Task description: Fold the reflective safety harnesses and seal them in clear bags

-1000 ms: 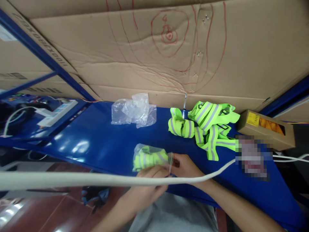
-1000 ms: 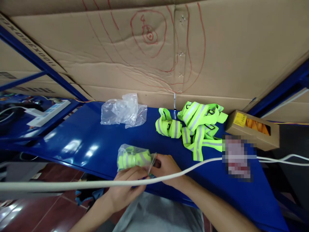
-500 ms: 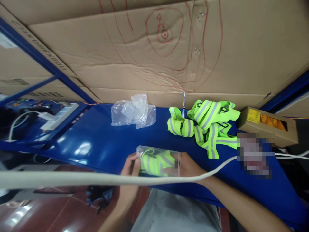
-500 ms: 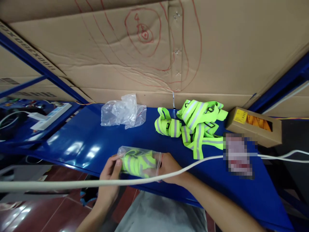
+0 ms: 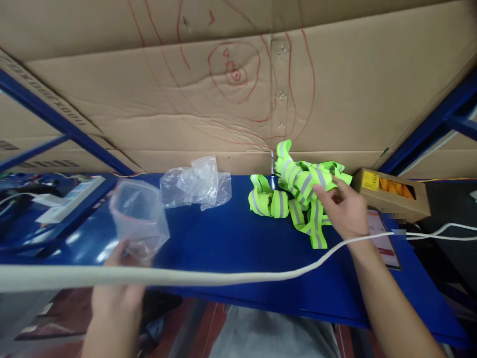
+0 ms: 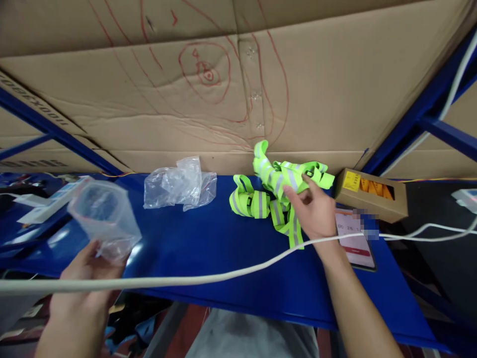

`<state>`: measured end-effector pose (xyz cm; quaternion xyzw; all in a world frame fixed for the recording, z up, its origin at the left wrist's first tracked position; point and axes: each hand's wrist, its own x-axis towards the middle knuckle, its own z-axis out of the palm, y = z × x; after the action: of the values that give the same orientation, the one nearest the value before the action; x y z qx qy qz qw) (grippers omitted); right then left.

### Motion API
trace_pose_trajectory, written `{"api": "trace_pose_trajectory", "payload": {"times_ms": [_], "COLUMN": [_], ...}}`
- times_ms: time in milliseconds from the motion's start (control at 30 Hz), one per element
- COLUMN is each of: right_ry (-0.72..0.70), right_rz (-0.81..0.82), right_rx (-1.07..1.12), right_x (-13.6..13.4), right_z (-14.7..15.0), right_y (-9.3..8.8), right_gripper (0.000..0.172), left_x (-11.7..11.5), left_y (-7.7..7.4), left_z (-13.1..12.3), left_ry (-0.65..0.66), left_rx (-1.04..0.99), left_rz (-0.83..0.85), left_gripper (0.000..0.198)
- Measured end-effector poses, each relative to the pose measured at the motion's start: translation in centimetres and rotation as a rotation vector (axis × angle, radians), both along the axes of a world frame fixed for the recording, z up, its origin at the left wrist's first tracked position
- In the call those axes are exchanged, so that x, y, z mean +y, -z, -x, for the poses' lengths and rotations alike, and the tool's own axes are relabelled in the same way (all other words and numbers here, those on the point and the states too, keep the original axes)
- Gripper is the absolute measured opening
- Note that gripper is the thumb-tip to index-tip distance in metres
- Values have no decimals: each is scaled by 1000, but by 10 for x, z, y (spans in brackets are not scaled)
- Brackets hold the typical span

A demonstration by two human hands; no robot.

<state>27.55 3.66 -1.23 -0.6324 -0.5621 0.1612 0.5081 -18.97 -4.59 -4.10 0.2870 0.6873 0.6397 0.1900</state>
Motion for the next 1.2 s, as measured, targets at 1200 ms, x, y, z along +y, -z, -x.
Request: {"api": "trace_pose_trajectory", "payload": {"times_ms": [1200], "right_ry": [-468], "right_rz": [-373], "right_rx": [-715], "right_x": [-25], "right_z": [57], "right_y": [32], "right_gripper": [24], "left_x": [150], "left_y": [-14], "left_z": [-104], "left_ry": [461], "left_rx": [1366], "left_rz": [63], "left_gripper": [55]}}
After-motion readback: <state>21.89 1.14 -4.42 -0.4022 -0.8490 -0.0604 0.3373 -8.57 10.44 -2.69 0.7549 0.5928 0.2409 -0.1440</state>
